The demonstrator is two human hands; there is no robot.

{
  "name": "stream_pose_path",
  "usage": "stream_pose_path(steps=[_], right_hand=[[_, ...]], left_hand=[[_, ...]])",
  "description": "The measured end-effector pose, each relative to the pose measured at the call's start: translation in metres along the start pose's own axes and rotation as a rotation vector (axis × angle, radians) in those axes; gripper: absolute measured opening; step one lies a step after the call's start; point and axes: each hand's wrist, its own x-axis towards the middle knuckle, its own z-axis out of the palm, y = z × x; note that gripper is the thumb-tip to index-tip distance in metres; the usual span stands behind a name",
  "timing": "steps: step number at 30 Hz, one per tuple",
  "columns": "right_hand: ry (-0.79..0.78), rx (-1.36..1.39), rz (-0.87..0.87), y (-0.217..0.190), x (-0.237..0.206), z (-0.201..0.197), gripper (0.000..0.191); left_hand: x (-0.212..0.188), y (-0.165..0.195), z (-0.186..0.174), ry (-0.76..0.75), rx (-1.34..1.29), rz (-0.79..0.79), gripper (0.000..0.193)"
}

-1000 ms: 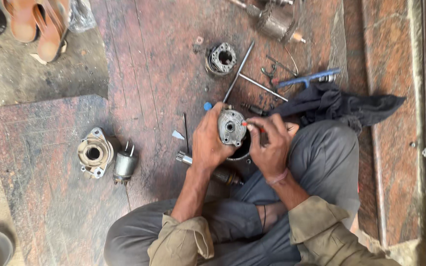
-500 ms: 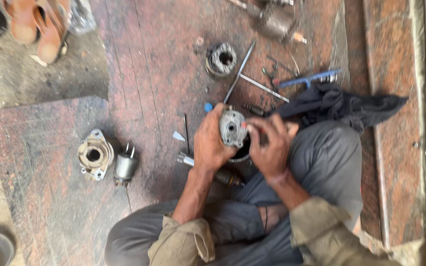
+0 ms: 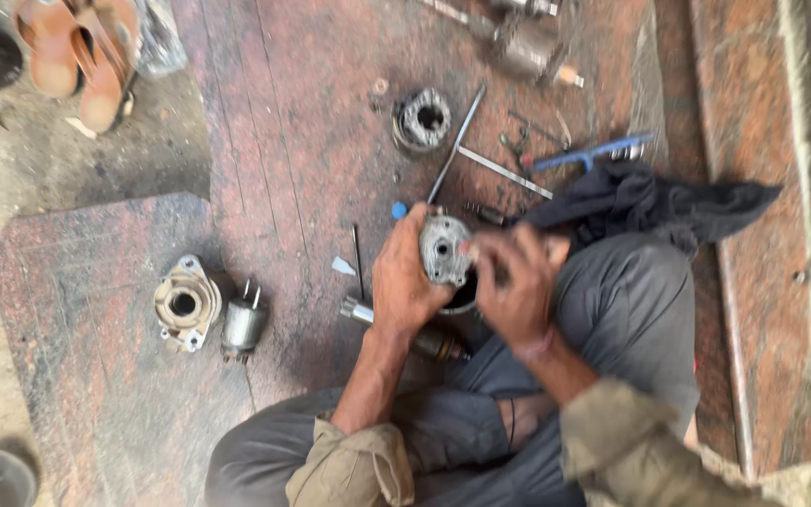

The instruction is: The person sits on the workshop floor repairing a starter motor. They hold the motor housing and use a screwdriver to work on the commutator and brush area, then lift the armature out of the housing and continue working on it with the screwdriver, with other motor parts and hand tools laid out on the floor around them.

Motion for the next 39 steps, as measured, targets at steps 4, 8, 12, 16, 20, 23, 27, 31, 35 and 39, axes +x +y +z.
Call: stream_pose_path(steps=[4,8,12,16,20,23,27,31,35,39], right_hand=[[-0.041,0.071,0.097,-0.002,-0.002,0.001,0.01],[-0.02,0.027,0.04,-0.005,-0.006,0.001,0.006],[-0.028,0.044,0.091,-0.007,-0.004,0.002,0.007],[-0.056,0.003,0.073,-0.009,-0.001,0.002,0.009],[-0.009,0.013,0.107,-0.006,-0.002,0.003,0.006],[-0.023,0.041,0.085,-0.002,-0.003,0.002,0.008],[-0.04,0.031,0.1,-0.004,-0.004,0.002,0.007],[-0.024,0.036,0.081,-0.012,-0.005,0.0,0.005],[-0.018,0.007,0.129,-0.013,-0.002,-0.002,0.008],[0.046,0.042,0.107,-0.004,0.006,0.002,0.01]], left_hand=[[0.001,-0.002,0.001,0.019,0.03,0.03,0.088],[-0.002,-0.003,0.001,0.009,0.028,0.029,0.086],[-0.001,-0.002,0.002,0.011,0.081,0.01,0.091],[-0.001,-0.002,0.003,0.026,0.061,0.014,0.092],[-0.005,-0.002,0.002,0.002,0.05,0.01,0.092],[-0.001,-0.004,0.004,0.042,0.052,0.053,0.092],[-0.004,-0.004,0.005,0.032,0.047,-0.002,0.086],[-0.004,-0.003,0.006,0.059,0.086,0.049,0.09],[-0.002,0.002,0.002,0.02,0.068,-0.008,0.093],[0.002,-0.001,-0.013,-0.049,-0.14,0.212,0.101]])
